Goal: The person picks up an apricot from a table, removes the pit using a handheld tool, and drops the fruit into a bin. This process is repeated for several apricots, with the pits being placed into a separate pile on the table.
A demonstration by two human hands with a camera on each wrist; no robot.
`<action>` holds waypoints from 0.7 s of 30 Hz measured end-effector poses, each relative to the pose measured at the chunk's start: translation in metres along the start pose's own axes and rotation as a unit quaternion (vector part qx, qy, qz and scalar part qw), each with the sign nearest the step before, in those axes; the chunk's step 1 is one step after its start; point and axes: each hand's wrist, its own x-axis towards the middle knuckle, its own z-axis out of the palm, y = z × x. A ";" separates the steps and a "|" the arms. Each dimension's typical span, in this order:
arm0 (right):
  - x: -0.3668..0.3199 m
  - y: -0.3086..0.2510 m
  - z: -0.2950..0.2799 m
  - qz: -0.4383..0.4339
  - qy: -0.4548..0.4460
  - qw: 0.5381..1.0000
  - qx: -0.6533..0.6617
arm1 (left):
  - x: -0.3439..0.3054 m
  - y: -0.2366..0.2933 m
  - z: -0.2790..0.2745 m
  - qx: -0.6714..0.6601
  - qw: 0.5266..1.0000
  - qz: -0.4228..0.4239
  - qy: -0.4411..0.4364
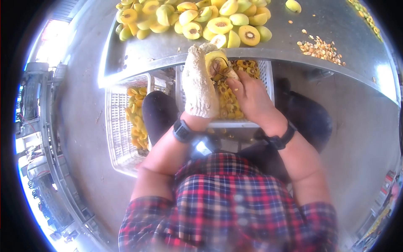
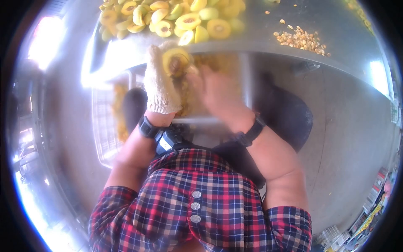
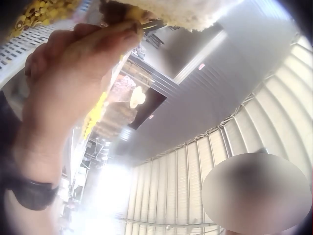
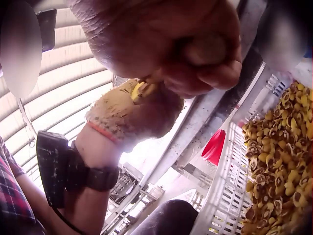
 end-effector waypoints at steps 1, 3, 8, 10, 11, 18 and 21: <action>0.000 0.001 0.002 -0.001 0.002 1.000 0.000 | 0.000 0.000 0.003 -0.008 0.999 -0.009 0.030; 0.002 0.004 0.006 0.014 -0.021 0.999 0.045 | 0.001 -0.001 0.002 -0.016 0.998 -0.016 0.060; -0.002 0.004 0.013 0.020 -0.034 0.996 0.086 | -0.003 0.001 0.004 0.073 0.994 0.070 0.031; -0.003 0.003 0.012 0.010 -0.025 0.994 0.104 | 0.002 0.003 -0.003 0.111 0.989 0.098 0.000; -0.003 0.001 0.009 0.015 -0.048 0.992 0.120 | 0.003 0.008 -0.004 0.150 0.980 0.126 -0.031; -0.007 0.010 0.013 0.029 -0.083 0.990 0.109 | 0.001 0.025 -0.004 0.173 0.984 0.013 -0.050; -0.007 0.010 0.018 0.014 -0.049 0.994 0.094 | -0.001 0.017 -0.001 0.110 0.994 -0.014 -0.014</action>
